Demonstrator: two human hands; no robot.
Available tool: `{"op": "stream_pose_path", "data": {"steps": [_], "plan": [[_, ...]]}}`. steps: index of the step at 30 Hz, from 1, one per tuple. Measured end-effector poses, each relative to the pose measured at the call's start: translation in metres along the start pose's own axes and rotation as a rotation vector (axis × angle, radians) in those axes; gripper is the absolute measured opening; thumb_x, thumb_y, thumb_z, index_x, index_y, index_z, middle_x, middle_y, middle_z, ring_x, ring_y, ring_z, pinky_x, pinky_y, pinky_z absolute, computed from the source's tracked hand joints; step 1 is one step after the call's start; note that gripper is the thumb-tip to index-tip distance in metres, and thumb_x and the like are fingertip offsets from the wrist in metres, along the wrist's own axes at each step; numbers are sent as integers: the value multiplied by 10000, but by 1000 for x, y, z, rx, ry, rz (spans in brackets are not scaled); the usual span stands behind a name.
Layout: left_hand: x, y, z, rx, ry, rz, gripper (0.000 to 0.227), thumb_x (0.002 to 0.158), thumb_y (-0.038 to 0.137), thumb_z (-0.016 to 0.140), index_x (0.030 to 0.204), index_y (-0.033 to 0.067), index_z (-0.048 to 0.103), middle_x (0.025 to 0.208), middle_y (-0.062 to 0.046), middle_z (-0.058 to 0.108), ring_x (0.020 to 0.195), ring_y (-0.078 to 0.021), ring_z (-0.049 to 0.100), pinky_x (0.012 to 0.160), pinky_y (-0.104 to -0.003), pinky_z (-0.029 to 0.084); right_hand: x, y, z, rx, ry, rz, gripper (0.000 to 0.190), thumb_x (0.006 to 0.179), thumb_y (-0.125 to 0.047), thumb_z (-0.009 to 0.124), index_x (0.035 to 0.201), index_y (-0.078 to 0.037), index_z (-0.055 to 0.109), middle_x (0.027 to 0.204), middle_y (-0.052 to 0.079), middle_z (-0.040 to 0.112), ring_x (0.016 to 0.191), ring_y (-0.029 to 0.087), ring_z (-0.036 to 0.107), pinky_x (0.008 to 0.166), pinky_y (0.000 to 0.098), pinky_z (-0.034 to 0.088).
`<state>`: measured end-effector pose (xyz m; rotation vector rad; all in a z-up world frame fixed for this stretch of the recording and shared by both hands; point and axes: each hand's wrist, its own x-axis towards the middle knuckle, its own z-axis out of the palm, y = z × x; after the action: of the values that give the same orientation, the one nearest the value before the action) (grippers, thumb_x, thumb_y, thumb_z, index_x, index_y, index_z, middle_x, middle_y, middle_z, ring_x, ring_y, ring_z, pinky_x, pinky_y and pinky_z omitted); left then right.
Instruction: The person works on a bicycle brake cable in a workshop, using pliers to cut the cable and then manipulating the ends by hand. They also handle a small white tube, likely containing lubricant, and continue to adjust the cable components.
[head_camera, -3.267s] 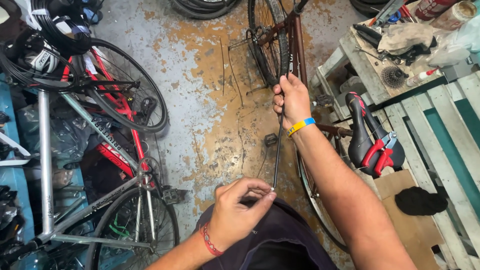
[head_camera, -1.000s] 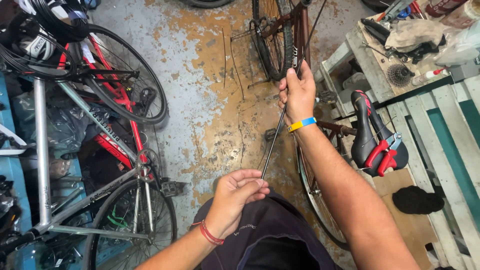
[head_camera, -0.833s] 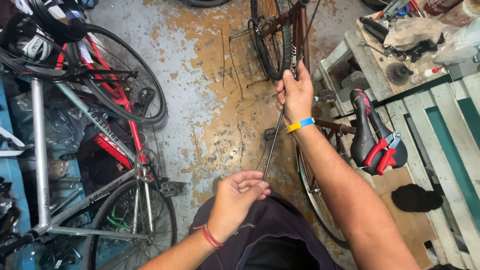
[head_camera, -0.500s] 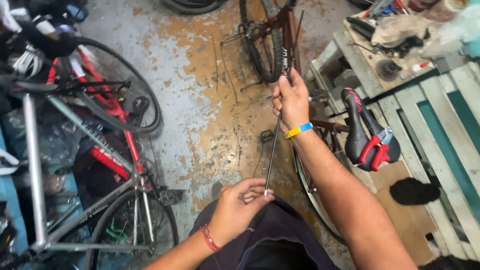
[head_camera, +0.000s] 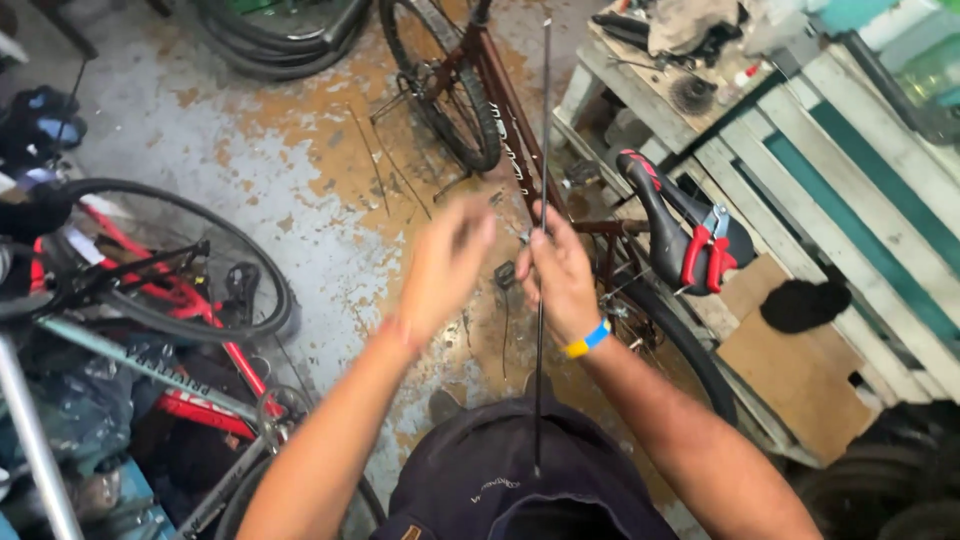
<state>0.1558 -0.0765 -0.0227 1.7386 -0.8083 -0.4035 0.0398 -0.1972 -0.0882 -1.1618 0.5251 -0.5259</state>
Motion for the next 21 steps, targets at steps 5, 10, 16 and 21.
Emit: {"op": "stream_pose_path", "data": {"steps": [5,10,16,21], "plan": [[138,-49,53,-108,-67,-110,635,994,430,594,1473,26,494,1226,-163,698,1002,-308,701,828,-441,620,-43,11,-1,-8,9,48,532,1073,-221,491,1575,-94,370,667,87,584,395,111,445,316,224,374],[200,-40,132,-529,-330,-378,893,956,244,645,1656,87,113,1443,-186,619,776,-158,775,538,-267,636,-75,-8,-9,32,149,78,566,1048,-188,522,1588,-92,379,694,79,570,429,119,412,366,253,356],[187,51,199,-673,-704,-57,626,1055,101,589,1620,137,320,1102,-143,686,676,-193,755,521,-275,622,-118,-20,-54,-1,328,-19,519,1067,-146,500,1578,-99,426,710,106,586,465,134,451,451,239,403],[175,119,209,-337,-839,6,619,1047,99,597,1539,66,224,1032,-93,720,758,-120,802,532,-156,626,-150,-26,-82,7,230,8,533,1065,-164,506,1568,-8,421,708,67,629,514,110,498,487,224,448]]}}
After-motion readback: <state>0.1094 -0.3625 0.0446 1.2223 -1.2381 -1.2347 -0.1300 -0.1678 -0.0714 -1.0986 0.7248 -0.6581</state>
